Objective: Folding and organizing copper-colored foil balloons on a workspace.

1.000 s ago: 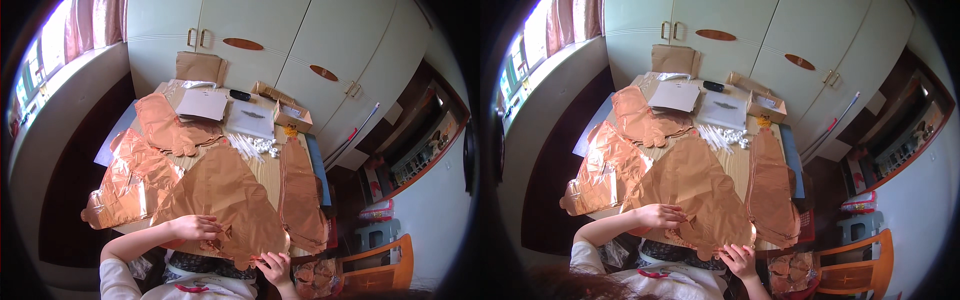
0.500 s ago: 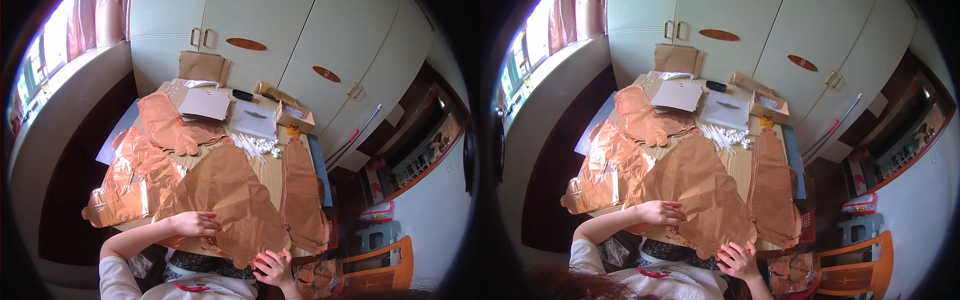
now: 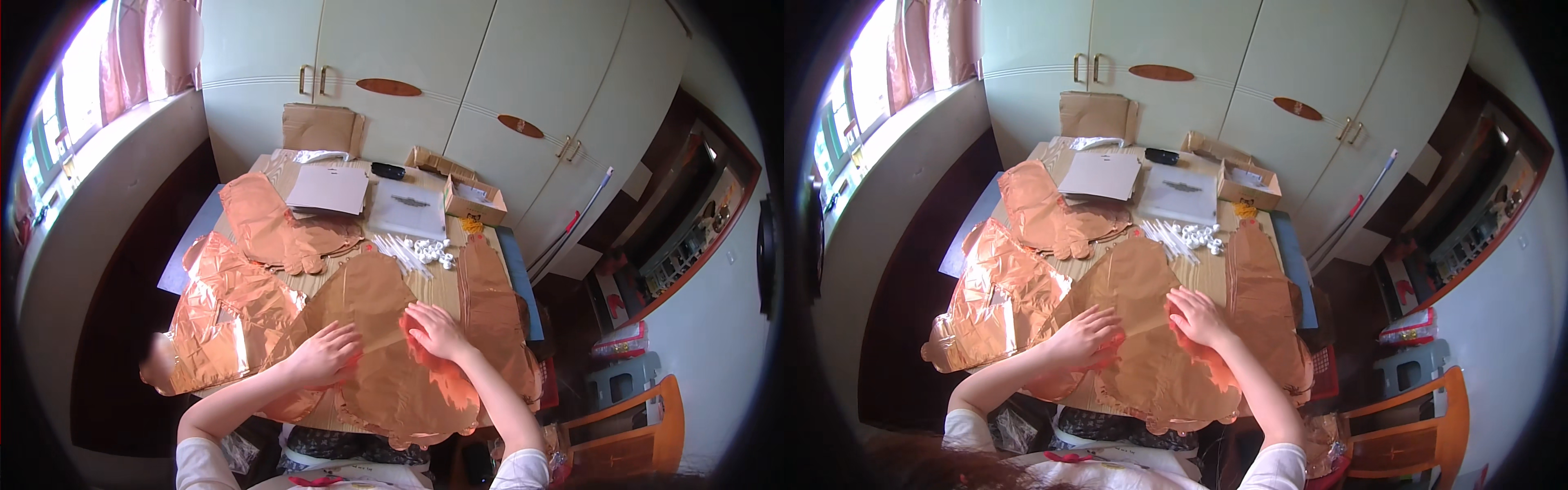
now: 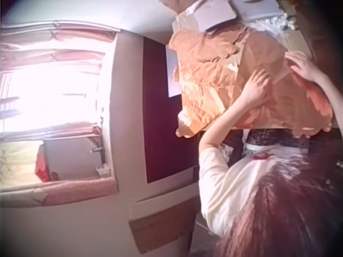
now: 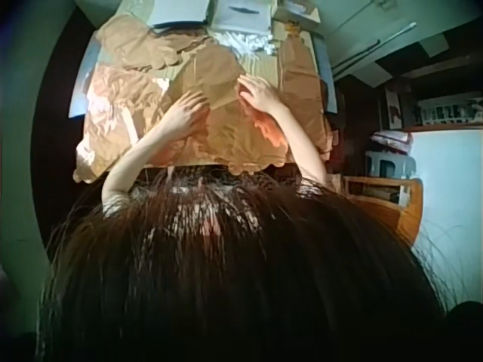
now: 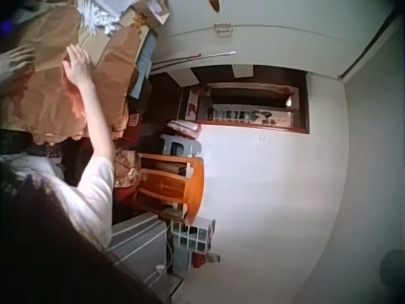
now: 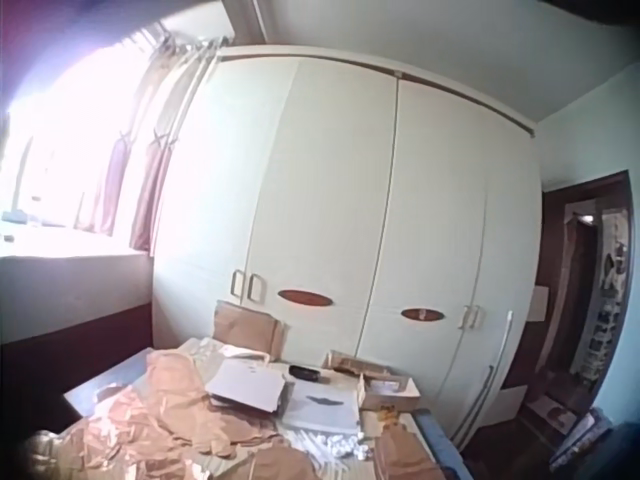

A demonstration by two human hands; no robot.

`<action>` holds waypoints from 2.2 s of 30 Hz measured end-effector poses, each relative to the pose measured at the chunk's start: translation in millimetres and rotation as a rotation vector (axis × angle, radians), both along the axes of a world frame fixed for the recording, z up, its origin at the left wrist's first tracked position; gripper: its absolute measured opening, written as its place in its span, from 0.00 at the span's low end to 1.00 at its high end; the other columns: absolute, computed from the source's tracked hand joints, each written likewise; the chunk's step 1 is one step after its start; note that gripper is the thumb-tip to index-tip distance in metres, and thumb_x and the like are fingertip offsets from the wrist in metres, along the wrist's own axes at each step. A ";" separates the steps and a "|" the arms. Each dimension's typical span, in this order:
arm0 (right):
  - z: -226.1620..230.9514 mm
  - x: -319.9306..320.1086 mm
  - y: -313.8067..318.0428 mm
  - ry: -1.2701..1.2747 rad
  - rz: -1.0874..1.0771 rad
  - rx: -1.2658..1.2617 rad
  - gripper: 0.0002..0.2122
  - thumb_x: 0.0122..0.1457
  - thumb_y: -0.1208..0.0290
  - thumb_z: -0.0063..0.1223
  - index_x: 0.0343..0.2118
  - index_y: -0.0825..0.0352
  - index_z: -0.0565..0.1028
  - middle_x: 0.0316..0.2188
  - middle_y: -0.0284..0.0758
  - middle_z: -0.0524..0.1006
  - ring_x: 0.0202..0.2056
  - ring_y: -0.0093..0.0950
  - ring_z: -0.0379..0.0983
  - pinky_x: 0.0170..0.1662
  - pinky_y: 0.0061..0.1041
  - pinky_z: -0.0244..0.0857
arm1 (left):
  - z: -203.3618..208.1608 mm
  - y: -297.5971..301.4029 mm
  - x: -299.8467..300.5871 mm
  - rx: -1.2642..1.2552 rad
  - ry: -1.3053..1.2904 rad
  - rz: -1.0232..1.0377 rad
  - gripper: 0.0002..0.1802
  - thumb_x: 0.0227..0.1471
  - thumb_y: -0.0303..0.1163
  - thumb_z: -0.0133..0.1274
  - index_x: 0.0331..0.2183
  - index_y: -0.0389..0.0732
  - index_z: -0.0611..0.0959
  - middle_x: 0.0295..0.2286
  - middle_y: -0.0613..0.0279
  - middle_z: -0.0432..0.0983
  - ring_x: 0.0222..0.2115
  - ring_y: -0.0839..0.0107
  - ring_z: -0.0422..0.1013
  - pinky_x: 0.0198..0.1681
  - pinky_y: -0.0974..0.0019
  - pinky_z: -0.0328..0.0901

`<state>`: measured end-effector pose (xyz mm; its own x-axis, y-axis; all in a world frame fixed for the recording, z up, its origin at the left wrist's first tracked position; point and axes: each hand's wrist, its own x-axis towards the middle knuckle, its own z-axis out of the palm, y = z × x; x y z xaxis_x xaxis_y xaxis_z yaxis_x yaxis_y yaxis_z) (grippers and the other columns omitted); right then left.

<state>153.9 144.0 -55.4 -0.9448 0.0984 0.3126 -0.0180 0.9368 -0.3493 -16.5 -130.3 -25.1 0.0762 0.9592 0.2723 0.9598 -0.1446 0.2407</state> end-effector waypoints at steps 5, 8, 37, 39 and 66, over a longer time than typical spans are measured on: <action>-16.5 -11.9 3.1 -0.060 -0.016 0.049 0.24 0.60 0.57 0.52 0.57 0.60 0.68 0.59 0.35 0.68 0.63 0.34 0.59 0.64 0.47 0.48 | -17.3 41.0 2.9 -0.046 0.172 0.083 0.46 0.50 0.66 0.47 0.59 0.41 0.67 0.59 0.45 0.58 0.63 0.47 0.51 0.62 0.38 0.48; -23.0 -11.1 -3.1 -0.032 -0.059 0.029 0.24 0.59 0.59 0.52 0.58 0.61 0.67 0.58 0.36 0.68 0.62 0.34 0.60 0.65 0.49 0.45 | -20.1 58.1 3.5 -0.072 0.184 0.124 0.48 0.49 0.71 0.43 0.62 0.48 0.64 0.61 0.45 0.55 0.63 0.44 0.49 0.61 0.30 0.44; -15.2 -19.3 -18.6 -0.058 -0.111 0.329 0.18 0.60 0.64 0.47 0.52 0.62 0.75 0.50 0.35 0.77 0.61 0.32 0.63 0.67 0.52 0.38 | -38.4 49.8 -3.1 -0.125 0.181 0.058 0.51 0.47 0.76 0.37 0.63 0.51 0.62 0.63 0.44 0.50 0.64 0.39 0.44 0.59 0.25 0.40; -10.4 -18.2 -22.4 -0.097 -0.149 0.292 0.19 0.59 0.63 0.50 0.52 0.62 0.75 0.50 0.35 0.77 0.60 0.32 0.64 0.67 0.50 0.40 | -38.8 49.5 -2.8 -0.123 0.188 0.060 0.52 0.47 0.76 0.36 0.63 0.50 0.62 0.63 0.45 0.51 0.64 0.40 0.44 0.59 0.25 0.40; 13.3 -14.3 15.2 -0.265 -0.352 -1.412 0.12 0.63 0.60 0.48 0.37 0.65 0.74 0.30 0.34 0.79 0.30 0.27 0.77 0.31 0.27 0.70 | -35.5 49.0 -3.9 -0.160 0.195 0.033 0.53 0.44 0.77 0.41 0.64 0.58 0.58 0.64 0.49 0.50 0.64 0.40 0.43 0.60 0.25 0.39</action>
<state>139.6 159.2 -42.0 -0.8210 0.3983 -0.4090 0.3418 -0.2310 -0.9109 -20.4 -81.3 -60.6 0.0803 0.9918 0.0997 0.9939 -0.0872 0.0678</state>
